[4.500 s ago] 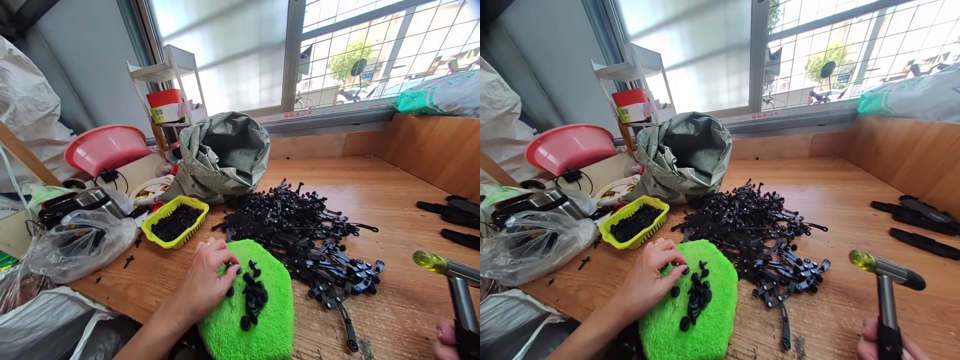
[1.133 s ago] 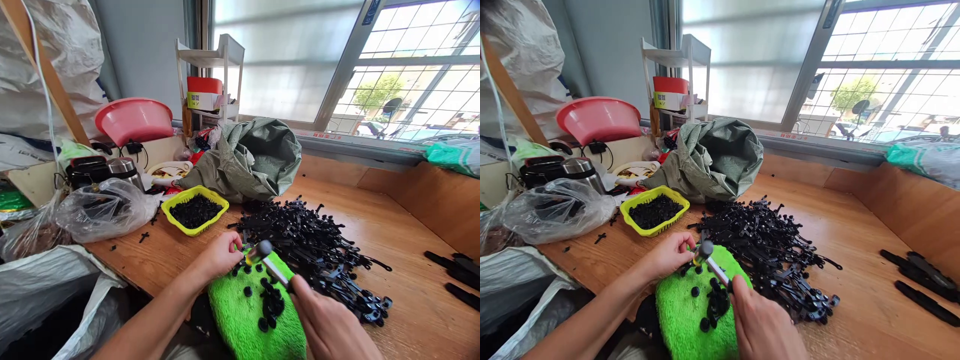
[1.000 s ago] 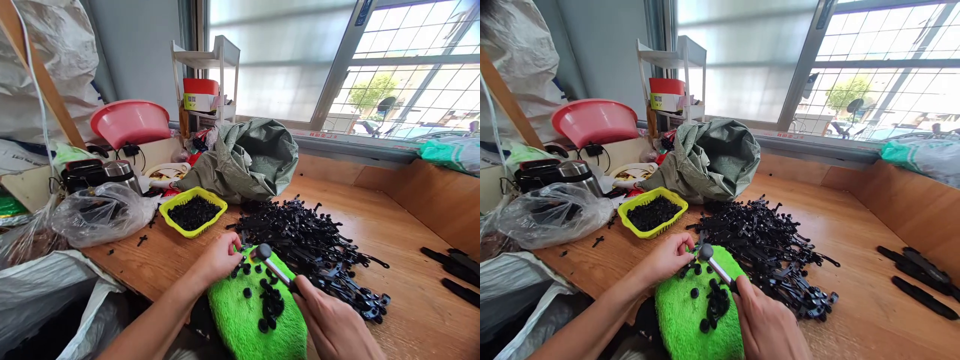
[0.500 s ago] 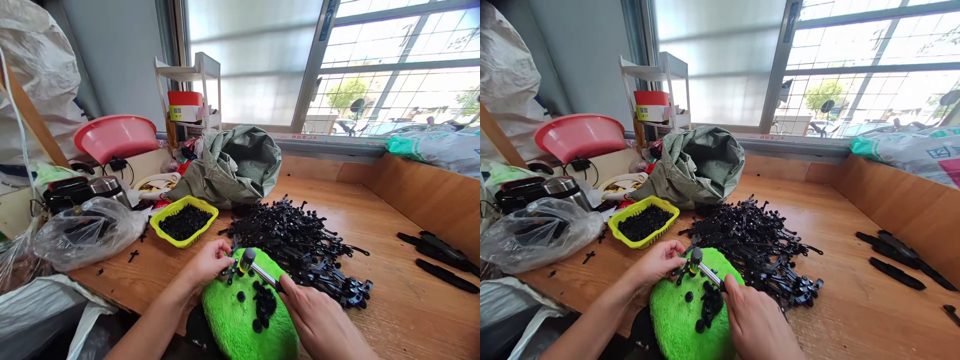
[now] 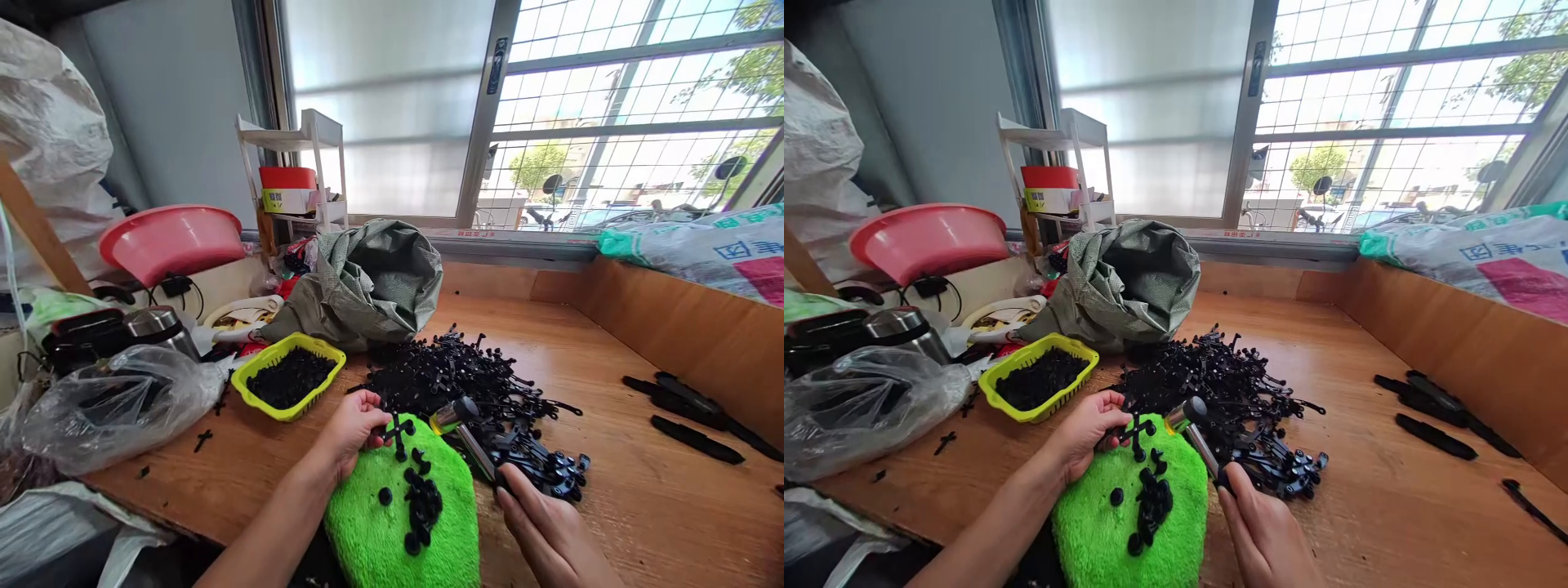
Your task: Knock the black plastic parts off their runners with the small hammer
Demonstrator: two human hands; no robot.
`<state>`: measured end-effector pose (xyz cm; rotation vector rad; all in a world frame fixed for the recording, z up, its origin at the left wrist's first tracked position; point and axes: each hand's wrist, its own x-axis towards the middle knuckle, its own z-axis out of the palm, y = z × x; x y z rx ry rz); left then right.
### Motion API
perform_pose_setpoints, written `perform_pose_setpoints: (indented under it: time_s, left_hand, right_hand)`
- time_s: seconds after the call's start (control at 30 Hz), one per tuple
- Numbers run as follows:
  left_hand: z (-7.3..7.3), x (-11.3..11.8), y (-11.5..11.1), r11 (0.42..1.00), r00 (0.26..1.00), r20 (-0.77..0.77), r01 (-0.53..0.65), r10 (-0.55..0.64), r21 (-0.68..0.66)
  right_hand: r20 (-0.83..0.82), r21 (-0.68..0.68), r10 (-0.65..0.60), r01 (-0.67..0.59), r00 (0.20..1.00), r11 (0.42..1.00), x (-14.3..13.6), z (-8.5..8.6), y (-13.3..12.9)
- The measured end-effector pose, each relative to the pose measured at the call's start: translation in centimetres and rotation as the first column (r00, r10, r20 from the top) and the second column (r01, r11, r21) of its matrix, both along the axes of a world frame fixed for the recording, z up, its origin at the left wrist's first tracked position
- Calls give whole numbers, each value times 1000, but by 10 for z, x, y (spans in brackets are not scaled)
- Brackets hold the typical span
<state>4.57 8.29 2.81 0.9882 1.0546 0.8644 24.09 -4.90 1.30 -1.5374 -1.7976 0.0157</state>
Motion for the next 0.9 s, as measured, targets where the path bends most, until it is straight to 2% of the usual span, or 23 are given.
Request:
perform_pose_setpoints:
  time_s: [0.13,0.4,0.77,0.9]
  left_hand:
    - [-2,5,2,1000,1000,-5,-13,13,-6]
    - [-7,2,5,999,1000,7,-9,9,35]
    - [-9,5,3,996,999,-42,-26,29,82]
    - [-9,6,2,994,997,-62,-41,48,100]
  right_hand:
    - [0,27,3,-3,1000,1000,1,0,1]
    - [103,-23,-7,9,995,1000,10,-14,-5]
    - [113,-54,72,-67,991,996,1,-10,3]
    - [157,26,64,-69,985,997,-7,-1,6]
